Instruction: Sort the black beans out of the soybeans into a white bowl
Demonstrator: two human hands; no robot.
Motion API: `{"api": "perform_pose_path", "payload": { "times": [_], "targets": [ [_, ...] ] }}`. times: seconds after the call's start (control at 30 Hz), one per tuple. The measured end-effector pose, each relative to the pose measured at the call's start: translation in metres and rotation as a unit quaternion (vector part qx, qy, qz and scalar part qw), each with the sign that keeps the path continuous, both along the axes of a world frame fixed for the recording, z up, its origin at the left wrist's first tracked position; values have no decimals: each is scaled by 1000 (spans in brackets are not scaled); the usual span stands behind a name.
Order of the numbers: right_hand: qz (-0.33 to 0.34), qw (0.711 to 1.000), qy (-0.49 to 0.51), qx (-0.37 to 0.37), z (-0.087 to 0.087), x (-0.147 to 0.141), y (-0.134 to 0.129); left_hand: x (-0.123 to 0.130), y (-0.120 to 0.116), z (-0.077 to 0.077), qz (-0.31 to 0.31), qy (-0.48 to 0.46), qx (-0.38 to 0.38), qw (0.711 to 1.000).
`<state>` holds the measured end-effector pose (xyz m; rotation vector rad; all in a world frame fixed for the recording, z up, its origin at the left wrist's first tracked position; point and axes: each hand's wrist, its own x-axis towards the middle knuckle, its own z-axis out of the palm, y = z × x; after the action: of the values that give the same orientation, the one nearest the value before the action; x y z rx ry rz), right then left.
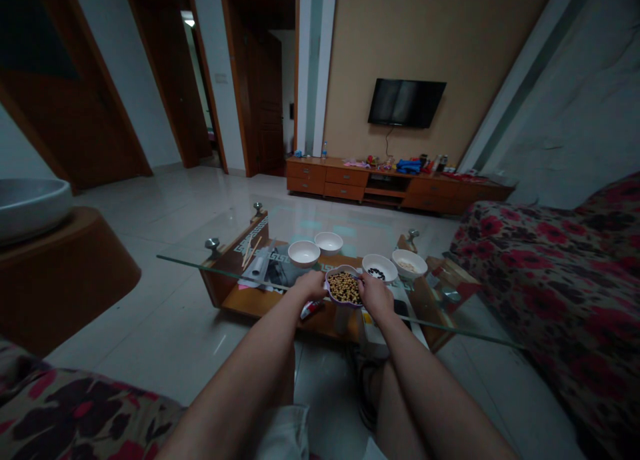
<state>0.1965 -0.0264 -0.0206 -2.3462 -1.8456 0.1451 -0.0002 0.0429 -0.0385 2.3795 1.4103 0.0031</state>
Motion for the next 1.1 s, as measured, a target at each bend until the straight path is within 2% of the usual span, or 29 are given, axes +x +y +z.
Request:
{"api": "perform_pose_path", "payload": {
  "times": [0.53,0.7,0.9,1.1],
  "targets": [
    [9,1000,8,24,5,1,-4,0,-3,6,-4,12,-2,1000],
    [7,998,19,67,9,6,-7,0,-4,8,-3,13,-3,1000],
    [-14,995,14,100,17,15,-12,0,-3,5,-3,11,-1,1000],
    [-69,994,4,90,17,28,-15,0,-3,4,6,9,-9,1000]
  ]
}}
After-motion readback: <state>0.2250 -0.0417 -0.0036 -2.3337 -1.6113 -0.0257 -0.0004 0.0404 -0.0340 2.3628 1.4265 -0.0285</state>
